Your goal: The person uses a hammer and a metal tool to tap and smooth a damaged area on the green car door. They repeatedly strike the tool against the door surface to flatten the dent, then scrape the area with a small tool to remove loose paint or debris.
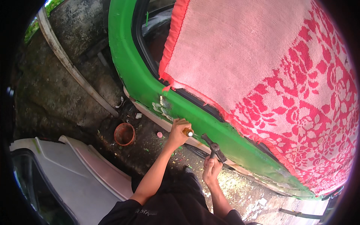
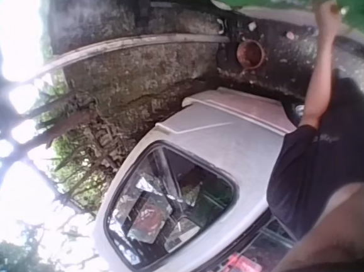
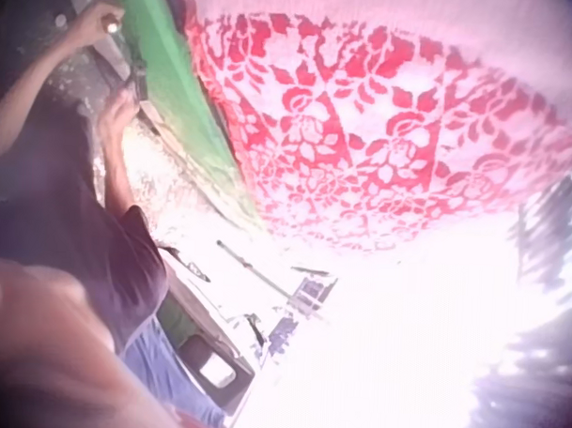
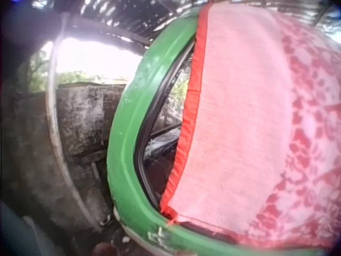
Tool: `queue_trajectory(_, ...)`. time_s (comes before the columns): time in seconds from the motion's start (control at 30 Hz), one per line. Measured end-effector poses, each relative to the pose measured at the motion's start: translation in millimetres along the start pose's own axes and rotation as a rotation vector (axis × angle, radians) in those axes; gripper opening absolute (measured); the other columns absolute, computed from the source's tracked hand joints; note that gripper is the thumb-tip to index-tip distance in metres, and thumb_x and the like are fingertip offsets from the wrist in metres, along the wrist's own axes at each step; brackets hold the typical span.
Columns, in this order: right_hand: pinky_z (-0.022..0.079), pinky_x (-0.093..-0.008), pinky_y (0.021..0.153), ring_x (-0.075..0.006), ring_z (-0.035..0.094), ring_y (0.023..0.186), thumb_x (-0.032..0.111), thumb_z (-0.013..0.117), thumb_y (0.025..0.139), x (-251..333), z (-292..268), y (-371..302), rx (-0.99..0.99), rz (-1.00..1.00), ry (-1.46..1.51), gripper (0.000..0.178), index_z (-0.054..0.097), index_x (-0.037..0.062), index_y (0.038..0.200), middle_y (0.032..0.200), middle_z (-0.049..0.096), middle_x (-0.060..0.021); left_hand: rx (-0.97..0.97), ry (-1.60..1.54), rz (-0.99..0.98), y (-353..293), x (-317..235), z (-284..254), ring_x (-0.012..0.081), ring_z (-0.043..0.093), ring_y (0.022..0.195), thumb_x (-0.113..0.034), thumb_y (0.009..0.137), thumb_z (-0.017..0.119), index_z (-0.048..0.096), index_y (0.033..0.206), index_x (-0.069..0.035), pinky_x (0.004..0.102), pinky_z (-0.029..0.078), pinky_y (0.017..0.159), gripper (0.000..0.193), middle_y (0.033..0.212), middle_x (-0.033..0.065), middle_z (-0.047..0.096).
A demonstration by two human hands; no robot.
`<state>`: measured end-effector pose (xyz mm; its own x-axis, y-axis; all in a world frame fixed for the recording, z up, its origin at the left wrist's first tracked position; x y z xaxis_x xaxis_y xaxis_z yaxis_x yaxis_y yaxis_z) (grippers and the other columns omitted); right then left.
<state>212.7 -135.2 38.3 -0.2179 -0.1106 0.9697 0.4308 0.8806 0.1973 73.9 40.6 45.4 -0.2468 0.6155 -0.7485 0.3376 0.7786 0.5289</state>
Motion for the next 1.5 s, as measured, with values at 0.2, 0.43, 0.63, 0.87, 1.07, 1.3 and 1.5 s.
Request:
queue_trajectory(0.2, 0.037, -0.0321, 0.046, -0.0135, 0.044, 0.046, 0.042, 0.034, 0.105, -2, 4, 9, 0.117, -0.024, -0.315, 0.054, 0.050, 0.0024, 0.072, 0.053, 0.044, -0.0033, 0.024, 0.046, 0.000, -4, 1, 6, 0.0258, 0.052, 0.073, -0.001, 0.068, 0.069, 0.050, 0.071, -0.002, 0.0373, 0.035, 0.080, 0.020, 0.066, 0.0074, 0.050)
queue_trajectory(0.43, 0.023, -0.0225, 0.040, -0.0044, 0.032, 0.046, 0.050, 0.037, 0.104, 28, -5, 11, -0.015, 0.013, 0.154, 0.056, 0.045, 0.0007, 0.077, 0.057, 0.038, 0.0017, 0.019, 0.027, 0.034, -4, -7, 5, 0.0252, 0.049, 0.068, -0.002, 0.071, 0.070, 0.044, 0.067, -0.003, 0.0375, 0.033, 0.077, 0.026, 0.061, 0.0075, 0.045)
queue_trajectory(0.63, 0.024, -0.0220, 0.040, -0.0044, 0.032, 0.046, 0.049, 0.040, 0.104, 27, -6, 5, 0.008, 0.065, 0.174, 0.055, 0.046, 0.0005, 0.078, 0.058, 0.038, 0.0022, 0.001, -0.017, 0.069, -6, -15, 7, 0.0244, 0.048, 0.067, -0.003, 0.072, 0.072, 0.043, 0.066, -0.004, 0.0375, 0.033, 0.077, 0.029, 0.061, 0.0066, 0.045)
queue_trajectory(0.87, 0.023, -0.0235, 0.042, -0.0064, 0.030, 0.047, 0.054, 0.038, 0.102, 20, -1, -10, 0.095, -0.061, 0.104, 0.057, 0.043, 0.0025, 0.079, 0.059, 0.036, 0.0009, 0.080, -0.002, 0.061, -13, -7, -4, 0.0240, 0.051, 0.072, -0.004, 0.070, 0.073, 0.049, 0.069, -0.005, 0.0369, 0.032, 0.080, 0.024, 0.065, 0.0054, 0.050)
queue_trajectory(1.07, 0.031, -0.0260, 0.045, -0.0100, 0.038, 0.048, 0.058, 0.033, 0.101, 16, 10, -14, 0.170, -0.133, -0.369, 0.062, 0.048, 0.0027, 0.077, 0.057, 0.040, 0.0012, 0.088, -0.004, 0.048, -13, -1, -9, 0.0224, 0.052, 0.072, -0.003, 0.070, 0.071, 0.051, 0.069, -0.006, 0.0367, 0.032, 0.080, 0.020, 0.066, 0.0041, 0.052)
queue_trajectory(1.3, 0.033, -0.0383, 0.045, -0.0205, 0.044, 0.045, 0.039, 0.038, 0.104, 12, 11, -11, 0.144, -0.090, -0.466, 0.052, 0.050, 0.0002, 0.072, 0.051, 0.041, -0.0090, 0.099, -0.039, 0.062, -16, -6, -1, 0.0226, 0.054, 0.076, -0.002, 0.066, 0.070, 0.054, 0.071, -0.006, 0.0363, 0.032, 0.082, 0.018, 0.068, 0.0043, 0.055)
queue_trajectory(1.5, 0.023, -0.0212, 0.041, -0.0060, 0.032, 0.046, 0.057, 0.037, 0.101, 22, 7, -17, -0.084, -0.155, 0.070, 0.060, 0.042, 0.0028, 0.077, 0.058, 0.036, 0.0026, 0.153, 0.004, 0.045, -15, -3, 2, 0.0235, 0.055, 0.080, -0.001, 0.065, 0.069, 0.060, 0.077, -0.005, 0.0376, 0.033, 0.083, 0.015, 0.072, 0.0051, 0.057)
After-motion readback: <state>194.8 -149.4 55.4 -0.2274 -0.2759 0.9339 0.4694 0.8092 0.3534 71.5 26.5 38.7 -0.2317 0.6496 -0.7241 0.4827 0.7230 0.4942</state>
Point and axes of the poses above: each hand's wrist, its own y-axis towards the middle knuckle, its own z-axis out of the palm, x = y × z, the point moved 2 cm from there along y, towards the middle knuckle
